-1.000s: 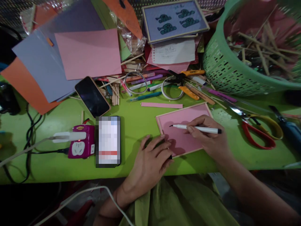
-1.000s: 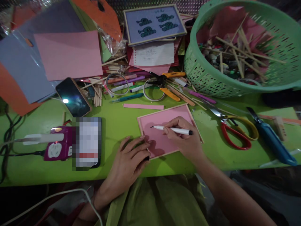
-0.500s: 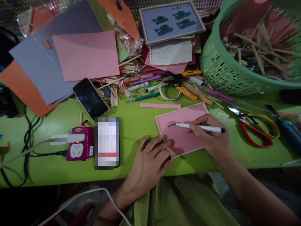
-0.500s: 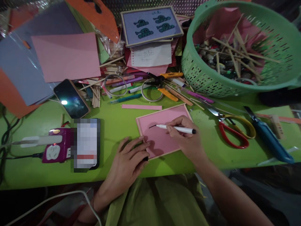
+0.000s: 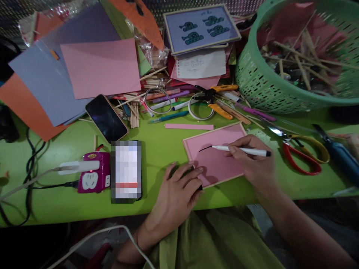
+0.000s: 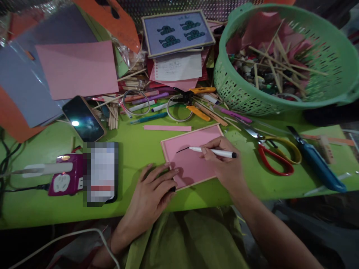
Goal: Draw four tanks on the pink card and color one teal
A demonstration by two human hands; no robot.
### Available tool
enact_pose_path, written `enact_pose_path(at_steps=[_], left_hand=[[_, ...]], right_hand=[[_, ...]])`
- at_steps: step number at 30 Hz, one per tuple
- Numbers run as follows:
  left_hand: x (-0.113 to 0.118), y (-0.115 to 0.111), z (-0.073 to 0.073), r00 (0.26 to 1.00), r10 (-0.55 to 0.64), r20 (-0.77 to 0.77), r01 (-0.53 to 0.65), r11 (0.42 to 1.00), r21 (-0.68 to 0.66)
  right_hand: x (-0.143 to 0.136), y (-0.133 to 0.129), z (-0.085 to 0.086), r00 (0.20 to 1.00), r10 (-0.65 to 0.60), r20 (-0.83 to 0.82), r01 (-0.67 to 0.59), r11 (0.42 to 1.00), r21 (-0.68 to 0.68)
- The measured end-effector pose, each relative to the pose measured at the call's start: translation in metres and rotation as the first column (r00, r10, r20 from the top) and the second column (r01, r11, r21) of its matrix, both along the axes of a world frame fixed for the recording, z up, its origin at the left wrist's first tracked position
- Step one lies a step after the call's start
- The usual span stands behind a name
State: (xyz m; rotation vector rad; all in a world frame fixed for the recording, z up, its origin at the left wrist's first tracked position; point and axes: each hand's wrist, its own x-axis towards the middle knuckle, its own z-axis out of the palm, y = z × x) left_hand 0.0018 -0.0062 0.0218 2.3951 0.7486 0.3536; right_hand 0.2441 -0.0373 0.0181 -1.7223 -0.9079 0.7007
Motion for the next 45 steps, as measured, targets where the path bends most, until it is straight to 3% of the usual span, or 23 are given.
enact_pose_path(at_steps=[7,18,31,45], left_hand=[[0.000,0.000,-0.001,0.999,0.003,0.042,-0.002,1.000,-0.030],[0.000,-0.001,0.000,0.999,0.017,0.050,-0.015,0.999,-0.036],[0.000,-0.002,-0.002,0.998,0.023,0.051,-0.022,1.000,-0.022],[0.000,0.000,-0.001,0.998,0.004,0.058,-0.003,1.000,-0.008]], right_hand=[[0.002,-0.003,-0.002,1.000,0.010,-0.028,-0.010,1.000,0.014],[-0.008,-0.002,0.000,0.968,0.217,-0.129,-0.225,0.973,-0.054],[-0.011,-0.001,0.000,0.972,0.201,-0.126,-0.211,0.975,-0.076],[-0.007,-0.001,0.002,0.995,0.089,-0.034,-0.091,0.995,-0.046]])
